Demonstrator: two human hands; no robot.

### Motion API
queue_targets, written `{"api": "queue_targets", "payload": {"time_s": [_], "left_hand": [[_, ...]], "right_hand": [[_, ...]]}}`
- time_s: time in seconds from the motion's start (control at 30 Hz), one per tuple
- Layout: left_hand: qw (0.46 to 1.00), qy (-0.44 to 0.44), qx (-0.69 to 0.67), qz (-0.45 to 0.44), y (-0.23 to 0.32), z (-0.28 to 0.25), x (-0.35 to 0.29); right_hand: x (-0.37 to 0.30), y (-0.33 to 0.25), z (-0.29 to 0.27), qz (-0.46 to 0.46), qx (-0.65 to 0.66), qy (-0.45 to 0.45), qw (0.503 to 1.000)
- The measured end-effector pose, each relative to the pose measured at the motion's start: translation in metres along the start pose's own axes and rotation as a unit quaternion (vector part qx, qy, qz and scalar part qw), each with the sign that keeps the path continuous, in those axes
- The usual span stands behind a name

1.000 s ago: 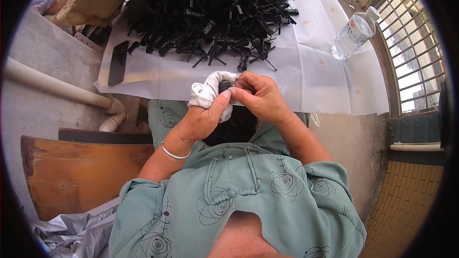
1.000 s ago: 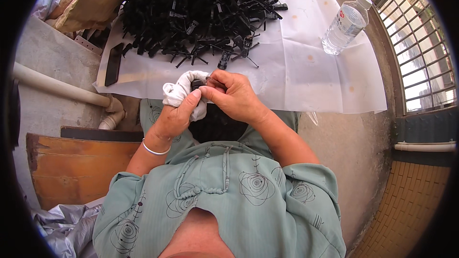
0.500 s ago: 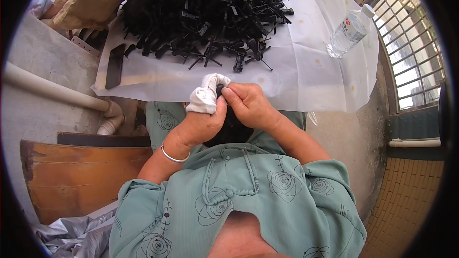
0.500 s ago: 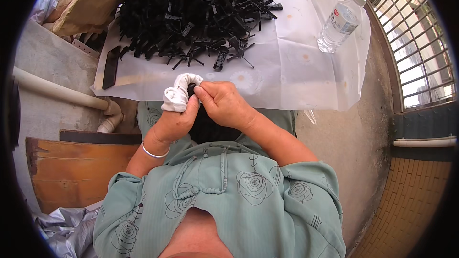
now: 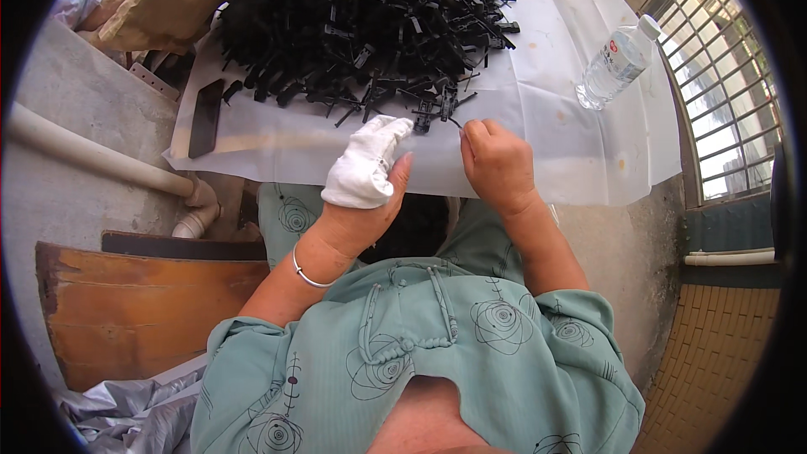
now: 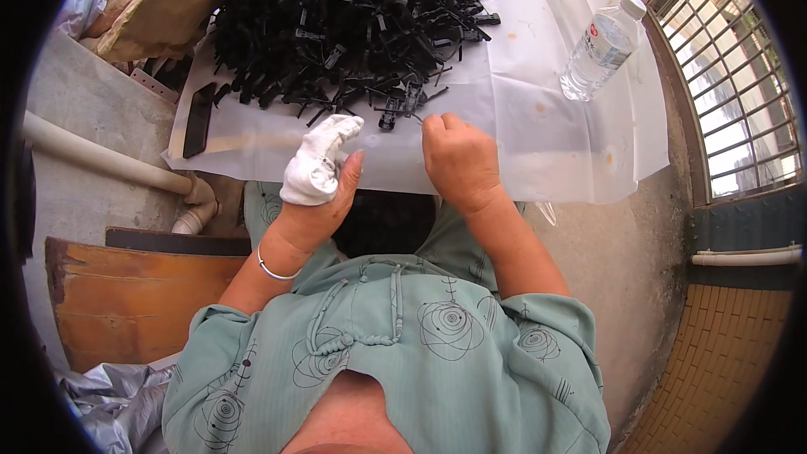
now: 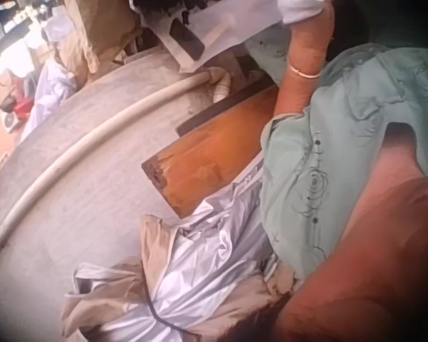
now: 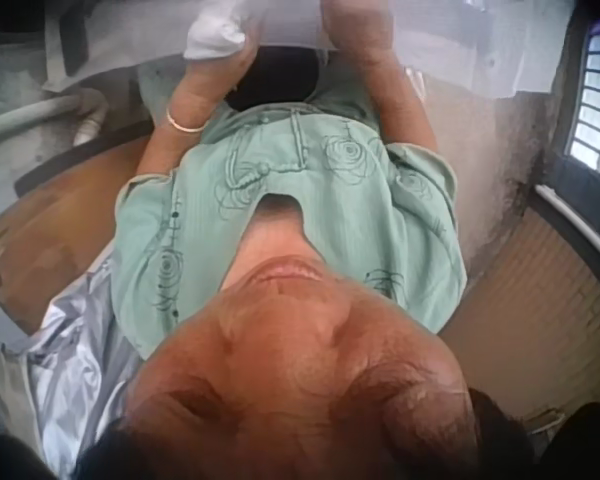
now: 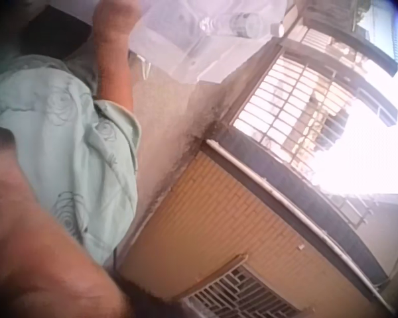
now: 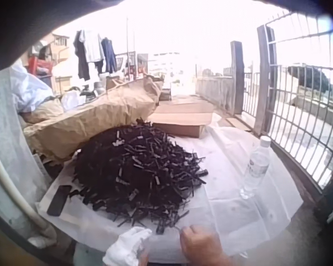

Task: Picking up small black plastic parts from a pile, wiping them with a white cloth, and placing them into a container below.

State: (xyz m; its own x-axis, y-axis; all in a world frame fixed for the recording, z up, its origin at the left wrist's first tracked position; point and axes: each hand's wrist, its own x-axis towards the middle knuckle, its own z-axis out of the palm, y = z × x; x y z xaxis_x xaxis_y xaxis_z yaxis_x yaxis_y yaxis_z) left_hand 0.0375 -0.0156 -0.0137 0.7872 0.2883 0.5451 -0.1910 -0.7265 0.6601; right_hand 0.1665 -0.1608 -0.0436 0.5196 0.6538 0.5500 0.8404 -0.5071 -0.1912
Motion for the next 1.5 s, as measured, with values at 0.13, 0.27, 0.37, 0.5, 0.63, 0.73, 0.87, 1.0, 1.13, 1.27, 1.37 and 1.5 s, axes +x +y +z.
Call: {"api": "queue_targets", "payload": {"time_s": [0.13,0.27,0.37,0.5,0.63,0.73,0.87,1.0,1.13,1.27,1.37,1.5], "left_hand": [[1.000,0.006,0.022,-0.012,-0.001,0.005,0.008],[0.988,-0.068,-0.060,-0.125,-0.016,0.003,0.006],[0.937,-0.136,-0.206,-0.246,-0.003,-0.006,0.006],[0.878,-0.143,-0.380,-0.253,-0.002,-0.011,0.002],[0.920,-0.132,-0.280,-0.240,-0.001,-0.013,-0.003],[0.964,-0.083,-0.182,-0.177,-0.004,-0.008,-0.005],[0.999,-0.011,-0.030,0.005,-0.010,0.000,-0.010],[0.999,-0.014,0.042,0.020,-0.015,0.003,-0.012],[0.988,-0.012,-0.125,-0.084,-0.011,0.003,-0.015],[0.920,-0.021,-0.332,-0.208,-0.019,-0.011,-0.005],[0.871,-0.028,-0.417,-0.257,-0.015,-0.017,-0.004],[0.899,-0.068,-0.343,-0.263,-0.009,-0.014,-0.003]], "right_hand": [[0.001,-0.029,-0.017,-0.128,0.038,0.012,0.991],[0.003,-0.036,-0.017,-0.215,0.142,0.012,0.966],[0.007,-0.044,-0.014,-0.088,0.291,0.032,0.952],[0.012,-0.046,-0.002,0.151,0.484,-0.020,0.862],[0.015,-0.047,-0.009,0.137,0.543,-0.091,0.824],[0.009,-0.046,-0.005,0.032,0.460,-0.094,0.882],[0.002,-0.051,0.007,0.090,0.496,-0.132,0.853],[-0.003,-0.057,0.020,0.144,0.508,-0.122,0.840],[0.006,-0.053,0.011,0.118,0.584,-0.114,0.795],[0.022,-0.040,-0.019,0.113,0.407,-0.207,0.883],[0.012,-0.033,-0.003,-0.021,0.399,-0.151,0.904],[0.010,-0.033,-0.006,0.004,0.442,-0.065,0.894]]}}
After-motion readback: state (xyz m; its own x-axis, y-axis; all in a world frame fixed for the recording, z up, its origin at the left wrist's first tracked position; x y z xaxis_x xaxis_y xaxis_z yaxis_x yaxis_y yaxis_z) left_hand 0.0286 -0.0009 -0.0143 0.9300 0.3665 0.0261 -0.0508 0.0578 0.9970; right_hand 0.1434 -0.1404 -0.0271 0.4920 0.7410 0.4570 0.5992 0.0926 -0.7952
